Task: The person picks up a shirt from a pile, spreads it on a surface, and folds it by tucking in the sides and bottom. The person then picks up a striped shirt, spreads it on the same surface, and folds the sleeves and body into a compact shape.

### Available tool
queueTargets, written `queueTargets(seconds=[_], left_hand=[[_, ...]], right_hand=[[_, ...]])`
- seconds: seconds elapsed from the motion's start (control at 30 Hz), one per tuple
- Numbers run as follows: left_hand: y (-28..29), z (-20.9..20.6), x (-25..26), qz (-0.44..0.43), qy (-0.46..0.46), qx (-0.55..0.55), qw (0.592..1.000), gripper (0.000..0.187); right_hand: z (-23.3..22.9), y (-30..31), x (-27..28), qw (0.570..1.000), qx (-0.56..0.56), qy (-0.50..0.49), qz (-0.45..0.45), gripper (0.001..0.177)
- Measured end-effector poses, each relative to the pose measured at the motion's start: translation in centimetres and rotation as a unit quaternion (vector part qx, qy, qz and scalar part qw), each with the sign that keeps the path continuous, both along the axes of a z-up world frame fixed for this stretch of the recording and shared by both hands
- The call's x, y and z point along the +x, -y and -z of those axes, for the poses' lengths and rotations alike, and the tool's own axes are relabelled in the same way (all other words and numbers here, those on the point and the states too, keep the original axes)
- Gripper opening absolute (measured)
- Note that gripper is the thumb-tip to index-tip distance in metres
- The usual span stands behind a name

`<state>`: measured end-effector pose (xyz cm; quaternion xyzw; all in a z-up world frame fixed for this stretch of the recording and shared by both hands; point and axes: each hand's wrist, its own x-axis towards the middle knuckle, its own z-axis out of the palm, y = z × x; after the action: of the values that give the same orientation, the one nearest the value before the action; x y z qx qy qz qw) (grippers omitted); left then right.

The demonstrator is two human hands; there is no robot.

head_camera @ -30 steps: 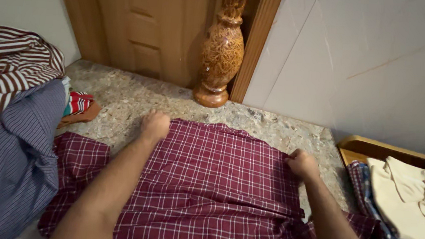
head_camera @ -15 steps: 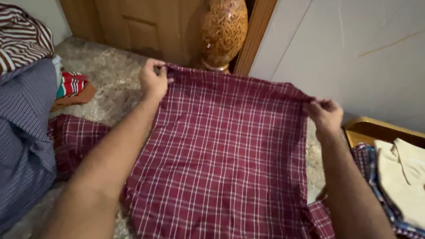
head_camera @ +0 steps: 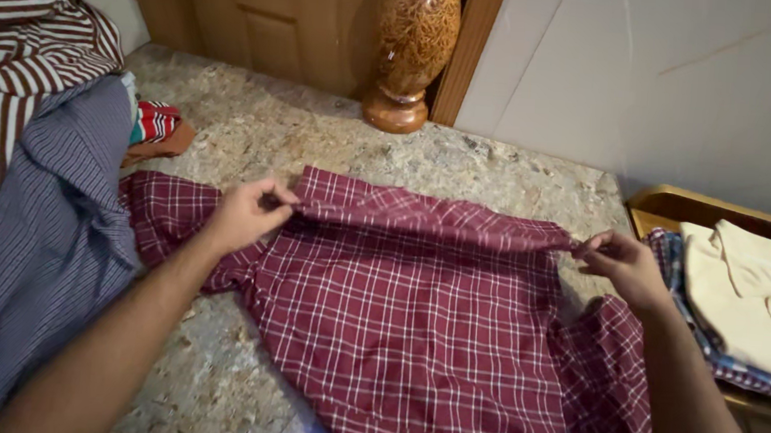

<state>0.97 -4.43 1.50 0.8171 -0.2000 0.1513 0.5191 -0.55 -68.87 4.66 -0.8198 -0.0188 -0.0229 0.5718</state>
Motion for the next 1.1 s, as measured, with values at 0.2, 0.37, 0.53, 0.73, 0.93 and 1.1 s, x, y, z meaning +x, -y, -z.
queueTargets(seconds=[0.2, 0.37, 0.53, 0.73, 0.93, 1.1], left_hand=[[0.8, -3.2, -4.3, -0.014, 0.003, 0.296, 0.955, 0.017], [5.2, -5.0, -5.2, -0.042, 0.025, 0.346, 0.937, 0.020], [13.3, -3.2, -5.9, 0.090, 0.126, 0.417, 0.896, 0.045], [17.2, -3.1, -6.0, 0.090, 0.097, 0.373, 0.918, 0.049], [20.7, -2.0, -5.4, 0.061, 0.105, 0.377, 0.918, 0.044], [21.4, -1.5, -4.0, 0.032, 0.236, 0.410, 0.880, 0.027]], right_hand=[[-0.4, -1.5, -3.6, 0.954, -0.293, -0.042, -0.056, 0.024], [-4.3, -8.2, -6.4, 0.950, -0.311, 0.003, 0.029, 0.027], [-3.7, -17.4, -7.9, 0.904, -0.383, 0.110, -0.155, 0.034], [0.5, -19.2, -7.0, 0.895, -0.379, 0.216, -0.098, 0.021], [3.0, -18.5, -5.8, 0.870, -0.373, 0.319, -0.049, 0.013], [3.9, -18.1, -5.5, 0.872, -0.370, 0.319, -0.031, 0.014]])
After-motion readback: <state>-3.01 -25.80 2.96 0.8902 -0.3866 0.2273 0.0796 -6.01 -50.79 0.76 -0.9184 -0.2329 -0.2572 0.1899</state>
